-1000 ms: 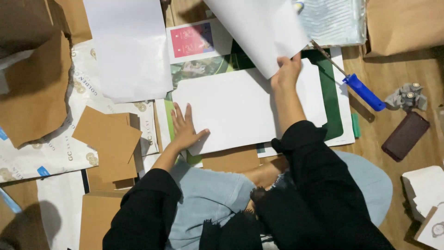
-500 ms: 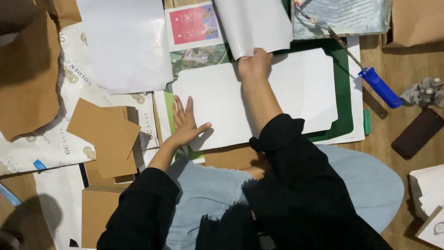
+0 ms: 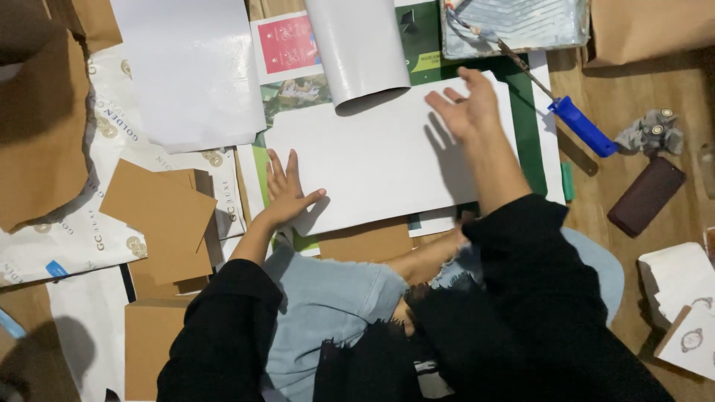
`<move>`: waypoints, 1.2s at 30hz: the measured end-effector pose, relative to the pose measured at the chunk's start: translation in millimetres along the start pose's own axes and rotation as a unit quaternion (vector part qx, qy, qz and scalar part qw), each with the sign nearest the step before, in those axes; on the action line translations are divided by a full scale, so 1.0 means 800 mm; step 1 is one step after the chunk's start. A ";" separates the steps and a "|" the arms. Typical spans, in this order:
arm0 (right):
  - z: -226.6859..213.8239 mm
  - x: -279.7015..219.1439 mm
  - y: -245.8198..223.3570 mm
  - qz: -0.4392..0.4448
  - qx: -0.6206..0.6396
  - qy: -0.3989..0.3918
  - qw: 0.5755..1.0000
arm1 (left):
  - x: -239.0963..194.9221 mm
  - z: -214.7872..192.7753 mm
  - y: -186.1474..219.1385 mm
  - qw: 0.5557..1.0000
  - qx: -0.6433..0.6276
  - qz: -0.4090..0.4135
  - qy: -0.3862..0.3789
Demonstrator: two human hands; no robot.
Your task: The person sits on the floor and uses a small roller to apply a clear adhesive to the surface of white rectangular sheets. They repeatedly roll the tool back and forth across the paper, then flip the sheets over to work on the other side.
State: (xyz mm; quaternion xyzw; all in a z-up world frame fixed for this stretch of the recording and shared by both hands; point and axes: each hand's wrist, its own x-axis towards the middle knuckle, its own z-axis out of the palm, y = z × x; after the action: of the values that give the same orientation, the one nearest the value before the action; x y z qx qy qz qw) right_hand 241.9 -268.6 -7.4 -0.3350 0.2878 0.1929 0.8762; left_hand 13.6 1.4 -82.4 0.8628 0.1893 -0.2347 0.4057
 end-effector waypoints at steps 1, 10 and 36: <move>0.005 -0.021 -0.022 -0.024 -0.024 0.068 0.997 | 0.003 0.001 -0.002 1.000 0.024 -0.012 -0.006; -0.172 0.006 -0.150 -0.113 0.125 0.281 0.945 | 0.009 0.014 -0.007 0.997 0.072 -0.017 0.018; -0.015 -0.120 -0.118 -0.625 -0.506 -0.165 0.571 | 0.009 0.032 -0.004 0.987 0.139 -0.075 0.004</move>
State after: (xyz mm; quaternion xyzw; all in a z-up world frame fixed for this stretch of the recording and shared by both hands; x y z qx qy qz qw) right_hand 214.4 -357.4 90.9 -0.7826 -0.2873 -0.2362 0.4991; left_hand 11.3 -15.8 -102.9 0.8953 0.2205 -0.2846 0.2622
